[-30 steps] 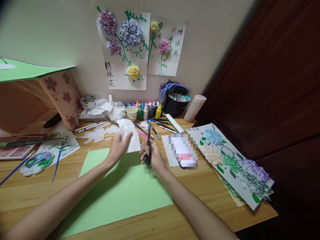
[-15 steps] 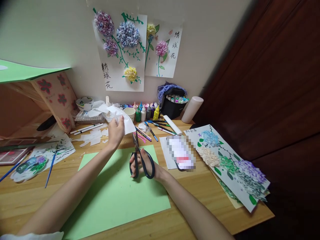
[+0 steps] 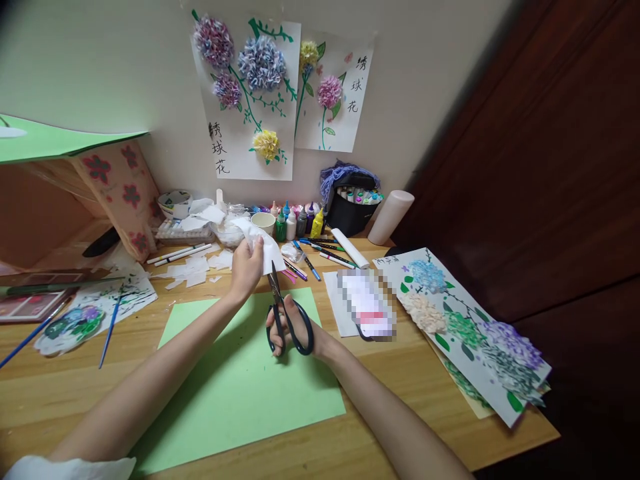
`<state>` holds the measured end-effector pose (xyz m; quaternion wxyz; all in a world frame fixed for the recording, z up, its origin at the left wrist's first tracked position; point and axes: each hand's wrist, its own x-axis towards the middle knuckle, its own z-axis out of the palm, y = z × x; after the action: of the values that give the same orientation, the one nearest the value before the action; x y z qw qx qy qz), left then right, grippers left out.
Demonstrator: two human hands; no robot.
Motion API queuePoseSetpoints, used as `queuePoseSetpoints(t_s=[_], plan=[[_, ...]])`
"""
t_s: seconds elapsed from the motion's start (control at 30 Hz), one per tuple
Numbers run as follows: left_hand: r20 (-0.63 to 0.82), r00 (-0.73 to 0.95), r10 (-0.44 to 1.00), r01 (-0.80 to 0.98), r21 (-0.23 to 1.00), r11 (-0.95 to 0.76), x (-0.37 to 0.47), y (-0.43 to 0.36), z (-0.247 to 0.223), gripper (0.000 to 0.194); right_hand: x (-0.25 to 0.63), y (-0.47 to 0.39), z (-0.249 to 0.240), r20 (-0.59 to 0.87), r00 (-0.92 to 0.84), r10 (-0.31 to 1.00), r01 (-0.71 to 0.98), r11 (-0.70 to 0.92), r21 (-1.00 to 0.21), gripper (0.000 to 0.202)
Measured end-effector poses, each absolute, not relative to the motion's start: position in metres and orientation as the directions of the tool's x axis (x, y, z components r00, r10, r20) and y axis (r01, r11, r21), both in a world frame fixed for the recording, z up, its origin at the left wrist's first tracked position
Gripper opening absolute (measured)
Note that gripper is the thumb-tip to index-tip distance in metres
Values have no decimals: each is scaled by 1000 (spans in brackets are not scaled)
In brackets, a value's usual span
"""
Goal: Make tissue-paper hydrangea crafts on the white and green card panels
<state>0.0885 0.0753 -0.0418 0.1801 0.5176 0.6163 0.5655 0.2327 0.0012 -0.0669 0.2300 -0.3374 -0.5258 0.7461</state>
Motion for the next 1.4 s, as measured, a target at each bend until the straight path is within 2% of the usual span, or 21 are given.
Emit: queuePoseSetpoints(t_s=[0.63, 0.9, 1.23, 1.4], plan=[[393, -378, 838, 564, 816, -128, 94, 70, -42, 26, 232, 6, -81, -245, -666, 705, -8, -334, -942, 76], [386, -379, 841, 555, 822, -127, 95, 70, -40, 25, 231, 5, -78, -233, -652, 722, -5, -311, -950, 75], [379, -397, 836, 519, 844, -136, 93, 72, -41, 25, 227, 2, -70, -300, -598, 743, 43, -344, -938, 77], [344, -407, 846, 487, 866, -118, 92, 72, -39, 25, 225, 0, -68, -297, -530, 794, 61, -314, -947, 76]])
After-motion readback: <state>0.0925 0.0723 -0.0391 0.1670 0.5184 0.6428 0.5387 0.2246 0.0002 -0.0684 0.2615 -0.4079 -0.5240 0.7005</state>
